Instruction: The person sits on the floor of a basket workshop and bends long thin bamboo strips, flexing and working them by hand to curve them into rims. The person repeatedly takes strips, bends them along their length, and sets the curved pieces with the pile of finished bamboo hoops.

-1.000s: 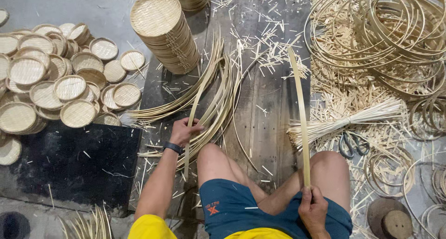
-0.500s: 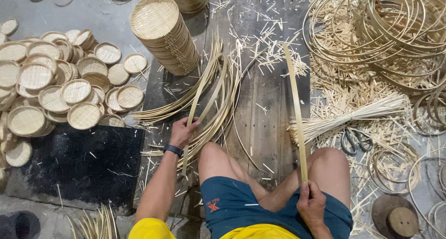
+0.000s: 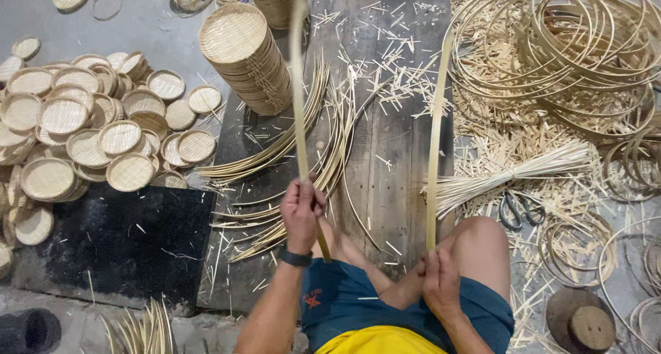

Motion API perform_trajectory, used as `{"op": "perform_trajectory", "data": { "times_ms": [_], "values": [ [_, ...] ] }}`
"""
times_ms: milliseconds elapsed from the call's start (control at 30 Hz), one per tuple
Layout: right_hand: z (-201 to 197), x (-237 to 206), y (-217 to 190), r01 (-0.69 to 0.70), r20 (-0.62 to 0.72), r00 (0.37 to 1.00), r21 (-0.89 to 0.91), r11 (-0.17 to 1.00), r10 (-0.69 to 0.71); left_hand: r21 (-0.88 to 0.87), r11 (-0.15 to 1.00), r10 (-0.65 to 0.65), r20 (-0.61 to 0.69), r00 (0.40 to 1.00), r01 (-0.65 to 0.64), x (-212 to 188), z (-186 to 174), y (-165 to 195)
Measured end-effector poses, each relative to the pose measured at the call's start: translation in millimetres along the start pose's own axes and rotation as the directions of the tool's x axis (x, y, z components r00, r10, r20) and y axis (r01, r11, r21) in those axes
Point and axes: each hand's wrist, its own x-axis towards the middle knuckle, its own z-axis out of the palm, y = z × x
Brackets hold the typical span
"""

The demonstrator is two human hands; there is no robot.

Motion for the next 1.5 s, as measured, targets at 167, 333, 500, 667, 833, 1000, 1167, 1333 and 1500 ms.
{"op": "perform_trajectory", "data": {
  "times_ms": [167, 333, 500, 667, 833, 1000, 1167, 1333, 1500],
  "values": [
    [2, 1, -22, 0.068, 0.002, 0.998, 0.035, 0.997, -0.068, 0.083, 0.996, 0.021, -0.001, 1.0, -0.021, -62, 14, -40],
    [-7, -3, -20, 0.031, -0.04, 0.999, 0.248, 0.968, -0.021, 0.271, 0.962, -0.009, -0.016, 1.0, 0.013, -105, 16, -65],
    [-15, -3, -20, 0.18, -0.115, 0.981, 0.226, 0.957, -0.158, 0.448, 0.873, 0.214, 0.001, 0.977, -0.192, -106, 35, -57],
    [-18, 0, -27, 0.302, -0.139, 0.952, 0.312, 0.901, -0.271, 0.718, 0.603, 0.365, 0.139, 0.921, -0.347, -54, 47, -65],
    [-19, -3, -20, 0.091, -0.048, 0.996, 0.471, 0.878, -0.077, 0.875, 0.436, 0.15, 0.162, 0.975, -0.212, -7, 56, -104],
    [-27, -2, -6, 0.084, -0.101, 0.993, 0.312, 0.946, -0.055, 0.832, 0.529, 0.096, 0.135, 0.986, -0.165, 14, 81, -138],
    [-48, -5, 3, 0.048, -0.167, 0.986, 0.201, 0.978, -0.014, 0.71, 0.692, -0.093, -0.089, 0.992, 0.128, 51, 23, -124],
    [-55, -10, 12, -0.014, -0.161, 0.986, 0.193, 0.981, 0.046, 0.983, 0.147, -0.111, -0.094, 0.989, 0.11, 59, -88, -79],
    [-40, -8, 14, -0.009, -0.14, 0.99, 0.108, 0.994, 0.024, 0.987, 0.135, -0.226, -0.055, 0.972, 0.088, 34, -129, -81]
  ]
}}
